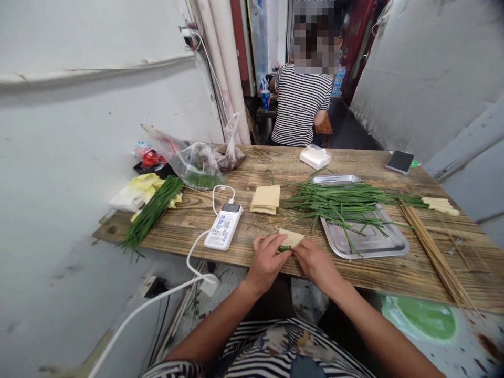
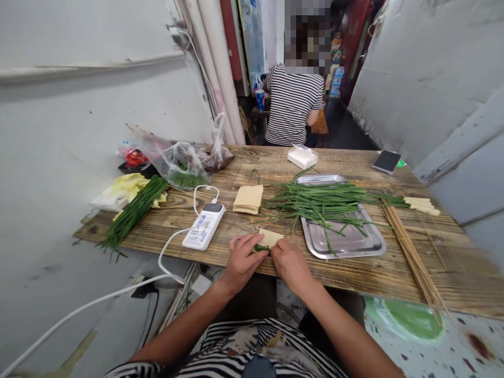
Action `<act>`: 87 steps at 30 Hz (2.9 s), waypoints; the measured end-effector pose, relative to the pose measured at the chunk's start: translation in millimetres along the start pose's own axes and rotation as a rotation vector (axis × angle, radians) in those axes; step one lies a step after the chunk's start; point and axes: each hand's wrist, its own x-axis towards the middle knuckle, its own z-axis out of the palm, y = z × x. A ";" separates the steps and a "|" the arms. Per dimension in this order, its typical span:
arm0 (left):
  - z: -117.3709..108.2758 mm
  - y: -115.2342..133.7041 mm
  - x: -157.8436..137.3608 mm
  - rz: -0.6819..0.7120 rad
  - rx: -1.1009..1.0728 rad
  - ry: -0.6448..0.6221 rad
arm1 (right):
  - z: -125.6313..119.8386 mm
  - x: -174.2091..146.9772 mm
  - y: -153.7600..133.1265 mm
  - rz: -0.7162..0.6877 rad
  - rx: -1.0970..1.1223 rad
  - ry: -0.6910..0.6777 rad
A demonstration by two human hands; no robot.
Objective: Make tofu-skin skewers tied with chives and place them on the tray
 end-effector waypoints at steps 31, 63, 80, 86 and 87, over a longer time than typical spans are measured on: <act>-19.0 -15.8 8.8 0.367 0.132 -0.016 | 0.0 -3.4 3.0 -0.107 -0.029 -0.103; -14.2 -11.9 34.4 0.065 -0.052 -0.356 | 4.9 -10.5 3.7 0.009 0.048 0.046; -14.8 -12.9 23.3 0.275 0.092 -0.218 | 1.6 0.4 6.6 0.152 0.370 0.019; -10.6 -13.8 19.7 0.244 0.098 -0.201 | 0.7 3.2 6.9 0.194 0.384 0.016; -10.5 -13.3 20.6 0.232 0.095 -0.204 | 0.7 3.4 7.3 0.193 0.399 0.012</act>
